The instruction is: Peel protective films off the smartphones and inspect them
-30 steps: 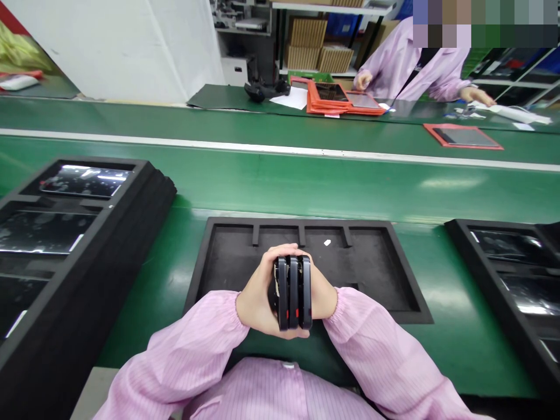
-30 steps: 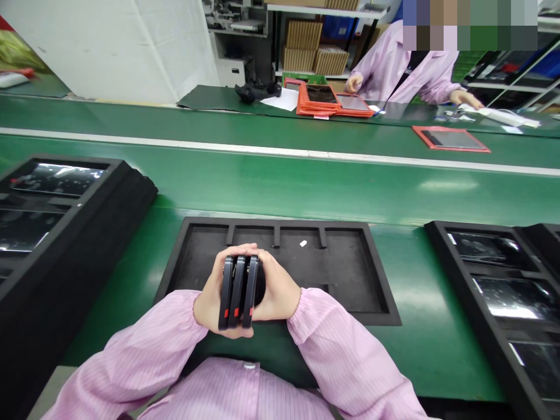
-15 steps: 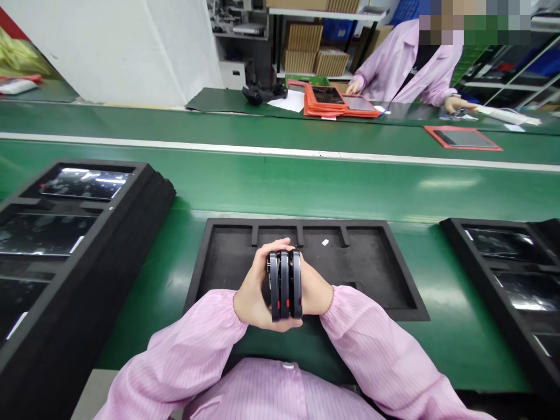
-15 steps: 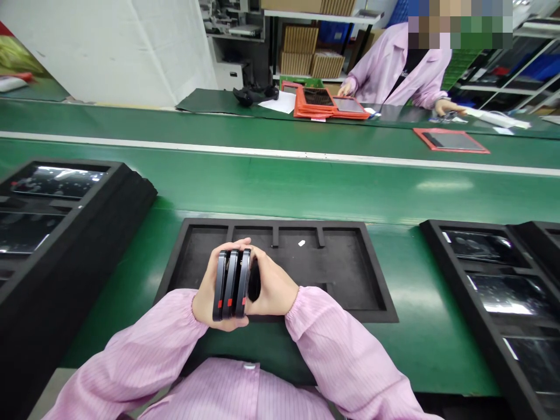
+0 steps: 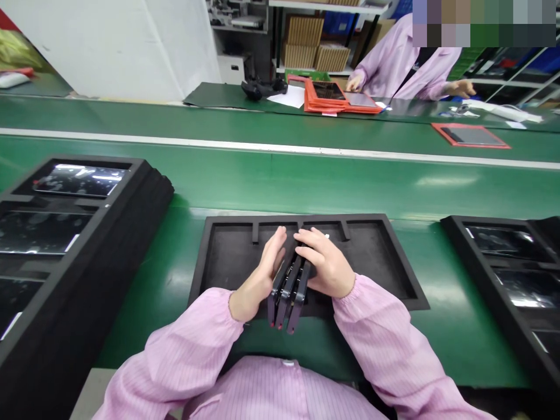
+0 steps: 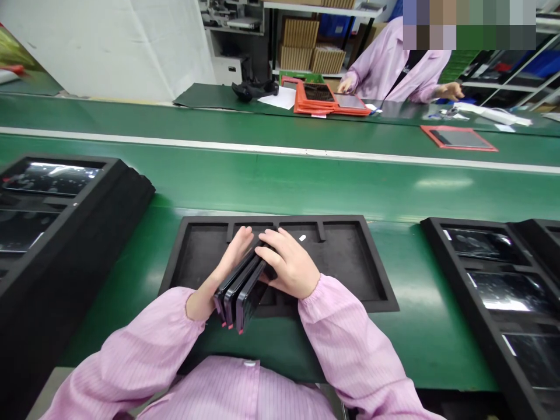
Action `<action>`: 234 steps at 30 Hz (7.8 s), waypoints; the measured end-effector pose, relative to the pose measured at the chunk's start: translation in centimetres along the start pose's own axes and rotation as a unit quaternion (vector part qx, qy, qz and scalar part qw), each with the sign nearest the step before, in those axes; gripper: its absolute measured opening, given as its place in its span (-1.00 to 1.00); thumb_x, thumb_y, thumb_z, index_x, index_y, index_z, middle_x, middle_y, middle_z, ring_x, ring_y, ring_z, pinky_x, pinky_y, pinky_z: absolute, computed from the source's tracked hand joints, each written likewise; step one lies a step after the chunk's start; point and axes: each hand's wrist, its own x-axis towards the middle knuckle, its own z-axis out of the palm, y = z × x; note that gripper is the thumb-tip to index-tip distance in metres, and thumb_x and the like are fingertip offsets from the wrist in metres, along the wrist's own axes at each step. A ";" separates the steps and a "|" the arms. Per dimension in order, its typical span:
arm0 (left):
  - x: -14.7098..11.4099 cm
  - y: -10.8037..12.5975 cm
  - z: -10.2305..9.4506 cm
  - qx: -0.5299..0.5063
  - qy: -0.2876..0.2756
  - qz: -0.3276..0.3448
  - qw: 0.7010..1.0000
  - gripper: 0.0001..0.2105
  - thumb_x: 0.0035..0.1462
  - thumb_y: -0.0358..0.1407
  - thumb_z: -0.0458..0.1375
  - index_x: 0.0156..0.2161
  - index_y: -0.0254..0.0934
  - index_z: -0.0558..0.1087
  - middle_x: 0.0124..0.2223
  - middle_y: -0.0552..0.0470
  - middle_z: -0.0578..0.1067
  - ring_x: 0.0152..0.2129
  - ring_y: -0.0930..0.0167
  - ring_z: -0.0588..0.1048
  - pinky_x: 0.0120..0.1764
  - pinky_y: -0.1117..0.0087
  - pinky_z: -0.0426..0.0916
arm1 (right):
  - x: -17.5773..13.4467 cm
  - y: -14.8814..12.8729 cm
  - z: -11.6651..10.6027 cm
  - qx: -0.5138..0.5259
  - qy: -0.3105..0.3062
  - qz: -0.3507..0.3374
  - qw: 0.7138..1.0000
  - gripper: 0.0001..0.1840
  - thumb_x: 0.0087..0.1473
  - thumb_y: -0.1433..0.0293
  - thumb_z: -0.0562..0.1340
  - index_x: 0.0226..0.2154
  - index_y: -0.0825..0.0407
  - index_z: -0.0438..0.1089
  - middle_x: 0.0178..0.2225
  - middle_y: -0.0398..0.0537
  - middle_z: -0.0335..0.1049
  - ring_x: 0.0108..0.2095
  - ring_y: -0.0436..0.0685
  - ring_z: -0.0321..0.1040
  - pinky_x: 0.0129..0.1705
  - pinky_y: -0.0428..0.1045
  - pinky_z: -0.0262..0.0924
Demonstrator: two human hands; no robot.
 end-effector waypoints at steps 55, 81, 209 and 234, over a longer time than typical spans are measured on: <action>1.3 1.6 -4.1 -0.095 -0.155 -0.216 0.959 0.00 0.00 -0.39 0.16 0.38 0.00 -0.41 0.05 -0.07 0.44 -0.02 0.26 0.45 0.08 0.07 0.28 | -0.7 -4.5 2.8 0.506 -0.019 0.383 0.773 -0.10 0.14 0.26 0.23 0.36 -0.28 -0.29 0.35 0.04 -0.07 0.26 0.26 0.14 0.24 0.31 0.13; 0.9 2.1 -3.6 -0.064 -0.159 -0.216 0.961 0.08 0.02 -0.35 0.26 0.37 0.02 -0.48 0.10 -0.16 0.31 0.01 0.20 0.42 0.09 0.00 0.28 | -0.4 -5.3 3.1 0.493 0.025 0.399 0.773 -0.04 0.04 0.30 0.35 0.31 -0.31 -0.20 0.28 0.04 0.02 0.17 0.26 0.23 0.17 0.27 0.18; 0.0 2.8 -2.5 0.138 -0.114 0.141 0.974 -0.14 -0.15 -0.20 0.43 0.19 -0.22 0.06 0.12 -0.23 0.30 0.07 0.12 0.40 0.11 0.09 0.35 | -1.1 -5.9 3.0 0.199 0.056 0.122 0.971 0.09 0.00 0.31 0.40 0.38 -0.25 -0.26 0.31 -0.01 0.04 0.27 0.28 0.12 0.26 0.19 0.20; -1.4 1.2 0.7 0.504 0.035 0.480 0.717 -0.50 0.10 -0.26 0.26 0.10 0.12 0.20 0.19 0.04 0.26 0.30 0.30 0.08 0.31 -0.02 0.05 | 0.2 -8.5 -0.7 0.707 -0.072 0.540 0.451 -0.31 -0.18 0.12 0.40 0.01 -0.01 0.31 -0.23 -0.02 0.48 -0.24 0.19 0.45 -0.09 0.16 0.31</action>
